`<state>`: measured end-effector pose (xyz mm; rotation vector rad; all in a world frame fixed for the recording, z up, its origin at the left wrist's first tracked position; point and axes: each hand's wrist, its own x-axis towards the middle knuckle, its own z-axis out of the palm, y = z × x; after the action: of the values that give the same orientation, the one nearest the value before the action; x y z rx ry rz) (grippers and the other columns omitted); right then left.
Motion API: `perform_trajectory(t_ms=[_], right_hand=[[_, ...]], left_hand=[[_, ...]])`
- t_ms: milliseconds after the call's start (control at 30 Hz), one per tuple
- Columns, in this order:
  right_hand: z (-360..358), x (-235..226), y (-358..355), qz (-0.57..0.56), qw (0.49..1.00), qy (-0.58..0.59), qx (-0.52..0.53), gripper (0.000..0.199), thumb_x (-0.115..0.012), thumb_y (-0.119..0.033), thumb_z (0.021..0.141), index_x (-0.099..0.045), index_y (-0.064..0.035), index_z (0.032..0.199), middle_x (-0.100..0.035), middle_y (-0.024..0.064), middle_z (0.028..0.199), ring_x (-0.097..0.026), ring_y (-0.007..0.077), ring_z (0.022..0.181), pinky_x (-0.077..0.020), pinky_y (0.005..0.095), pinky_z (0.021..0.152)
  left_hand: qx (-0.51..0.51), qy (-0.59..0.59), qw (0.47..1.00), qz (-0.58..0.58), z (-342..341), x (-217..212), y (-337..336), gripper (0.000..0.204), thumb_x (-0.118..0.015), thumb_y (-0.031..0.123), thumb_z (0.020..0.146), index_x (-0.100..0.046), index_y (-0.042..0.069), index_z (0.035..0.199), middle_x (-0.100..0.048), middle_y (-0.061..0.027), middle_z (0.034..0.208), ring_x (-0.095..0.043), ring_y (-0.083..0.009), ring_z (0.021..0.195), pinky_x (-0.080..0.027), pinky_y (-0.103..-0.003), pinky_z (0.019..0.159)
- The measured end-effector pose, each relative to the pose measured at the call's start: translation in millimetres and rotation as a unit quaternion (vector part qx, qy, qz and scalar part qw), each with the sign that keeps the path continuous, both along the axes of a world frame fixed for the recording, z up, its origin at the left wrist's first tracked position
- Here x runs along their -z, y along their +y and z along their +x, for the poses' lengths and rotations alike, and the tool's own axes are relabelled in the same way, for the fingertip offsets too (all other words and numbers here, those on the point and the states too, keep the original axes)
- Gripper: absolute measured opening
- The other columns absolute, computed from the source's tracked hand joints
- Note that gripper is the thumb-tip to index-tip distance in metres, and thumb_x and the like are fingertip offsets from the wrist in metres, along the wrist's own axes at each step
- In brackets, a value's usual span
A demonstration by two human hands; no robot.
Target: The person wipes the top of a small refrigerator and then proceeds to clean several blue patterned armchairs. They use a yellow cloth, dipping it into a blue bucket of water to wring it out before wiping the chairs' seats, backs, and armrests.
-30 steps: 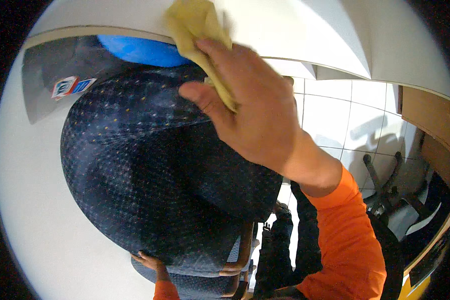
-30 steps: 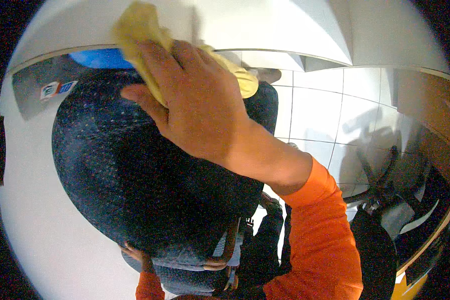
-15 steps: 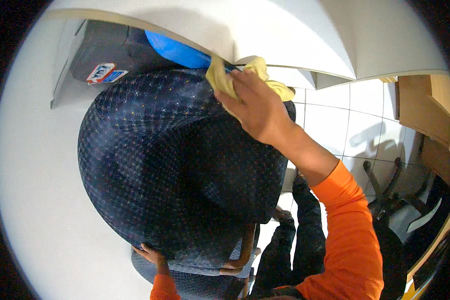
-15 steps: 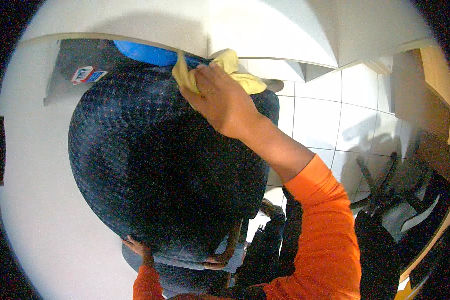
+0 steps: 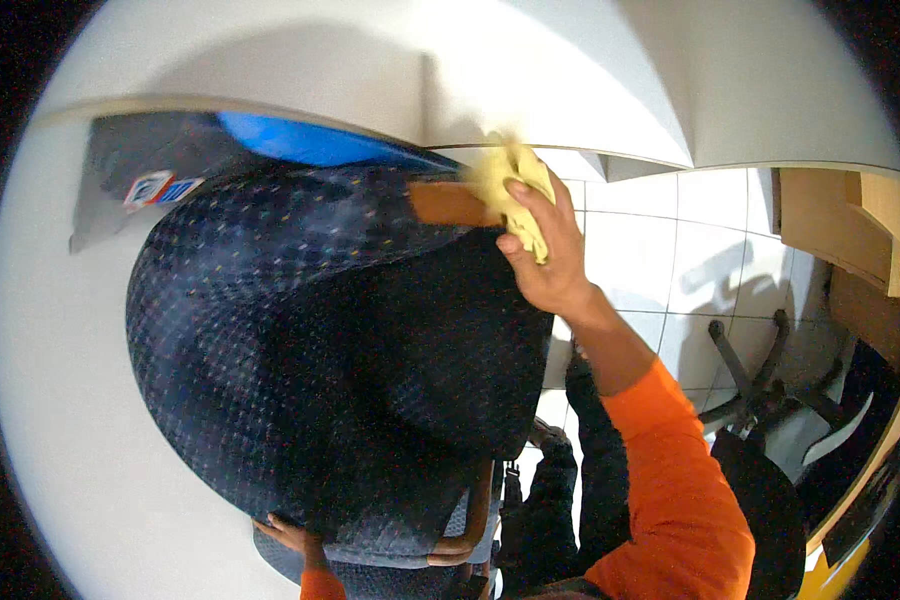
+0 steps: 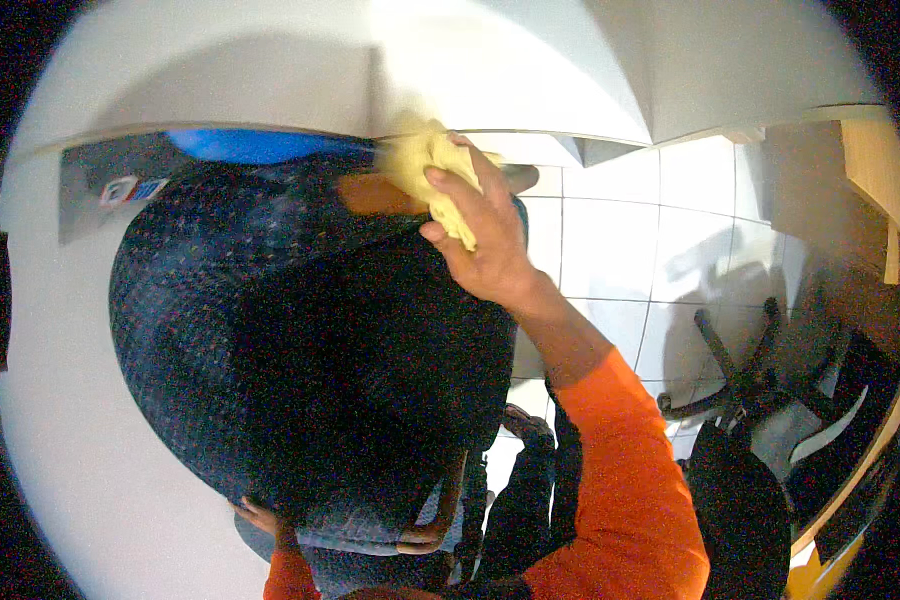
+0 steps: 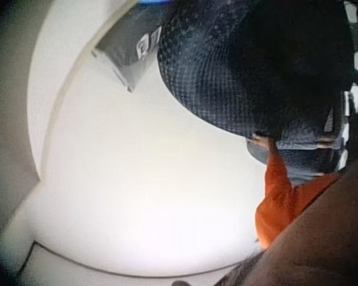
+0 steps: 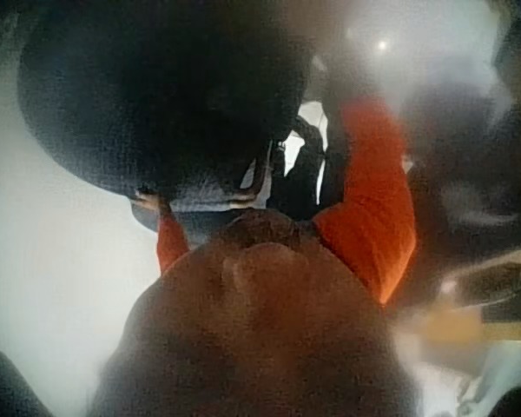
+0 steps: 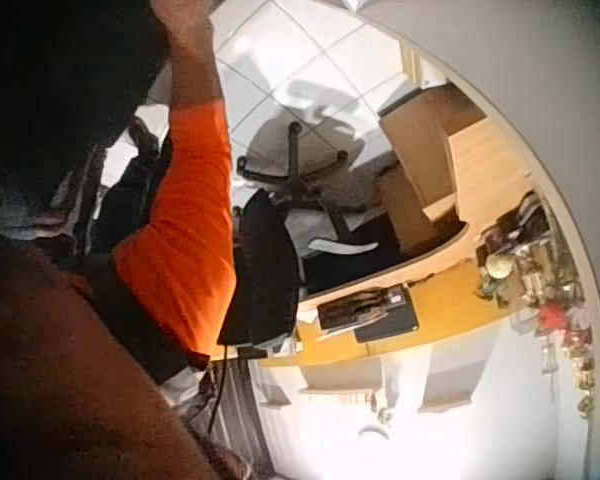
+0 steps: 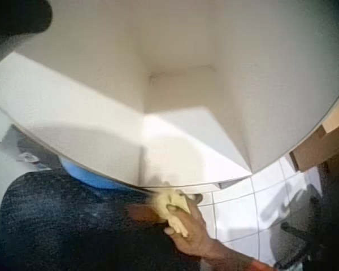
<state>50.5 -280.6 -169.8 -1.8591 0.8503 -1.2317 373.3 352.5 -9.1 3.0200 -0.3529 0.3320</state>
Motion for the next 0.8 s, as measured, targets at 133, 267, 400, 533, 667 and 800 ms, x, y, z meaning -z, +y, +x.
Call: perform_trajectory(t_ms=[133, 267, 400, 533, 667, 800], right_hand=[[1.6, 21.4, -5.1, 0.027, 0.994, -0.104, -0.023, 0.032, -0.07, -0.013, 0.082, -0.06, -0.0011, 0.111, -0.05, 0.0285, 0.127, -0.055, 0.043, 0.113, -0.045, 0.0437, 0.095], [-9.0, 26.3, -9.3, 0.049, 0.986, -0.146, -0.061, 0.024, -0.07, -0.007, 0.081, -0.064, -0.0022, 0.103, -0.05, 0.0277, 0.127, -0.057, 0.0422, 0.11, -0.0464, 0.0419, 0.094], [-14.1, 50.7, -15.3, 0.063, 0.99, -0.117, -0.041, 0.021, -0.068, -0.007, 0.082, -0.065, -0.0027, 0.102, -0.058, 0.0252, 0.118, -0.059, 0.0378, 0.107, -0.0484, 0.0399, 0.091], [-18.2, 112.1, -29.7, 0.278, 0.959, -0.005, -0.047, 0.029, -0.054, -0.019, 0.098, -0.061, -0.0009, 0.118, -0.062, 0.0141, 0.117, -0.057, 0.0238, 0.11, -0.0443, 0.0348, 0.094], [-25.0, 186.1, -54.8, 0.481, 0.869, -0.047, -0.11, 0.036, -0.054, -0.03, 0.099, -0.06, -0.0067, 0.125, -0.066, 0.0078, 0.116, -0.059, 0.019, 0.106, -0.0455, 0.0326, 0.094], [-28.4, 262.4, -79.9, 0.431, 0.888, 0.085, -0.135, 0.039, -0.057, -0.033, 0.097, -0.063, -0.0016, 0.119, -0.068, 0.0083, 0.103, -0.06, 0.0159, 0.093, -0.0488, 0.0312, 0.084]], left_hand=[[-0.064, 0.017, 0.996, -0.063, -4.1, -3.5, -10.8, 0.075, -0.036, 0.055, 0.096, -0.019, 0.007, 0.152, -0.025, -0.0254, 0.152, -0.034, -0.0421, 0.134, -0.032, -0.051, 0.109], [-0.019, -0.007, 1.0, 0.008, -10.0, -8.1, -21.6, 0.088, -0.047, 0.065, 0.088, -0.021, 0.007, 0.15, -0.024, -0.0259, 0.15, -0.039, -0.0444, 0.128, -0.038, -0.053, 0.104], [-0.092, 0.009, 0.99, -0.107, -4.8, -10.5, -17.1, 0.108, -0.067, 0.07, 0.07, -0.023, 0.009, 0.147, -0.025, -0.027, 0.149, -0.042, -0.0473, 0.124, -0.042, -0.054, 0.1], [-0.083, -0.008, 0.996, 0.03, 5.1, -14.3, -1.7, 0.102, -0.07, 0.062, 0.073, -0.024, 0.008, 0.147, -0.025, -0.0258, 0.149, -0.041, -0.0458, 0.126, -0.041, -0.052, 0.102], [-0.113, 0.015, 0.986, -0.12, 6.0, -24.3, 6.7, 0.094, -0.067, 0.058, 0.078, -0.028, 0.006, 0.146, -0.025, -0.0274, 0.148, -0.04, -0.0445, 0.128, -0.038, -0.049, 0.107], [-0.119, 0.058, 0.977, -0.168, 3.8, -30.9, 3.2, 0.08, -0.048, 0.059, 0.091, -0.029, 0.004, 0.147, -0.036, -0.028, 0.144, -0.042, -0.0424, 0.129, -0.037, -0.048, 0.107]])
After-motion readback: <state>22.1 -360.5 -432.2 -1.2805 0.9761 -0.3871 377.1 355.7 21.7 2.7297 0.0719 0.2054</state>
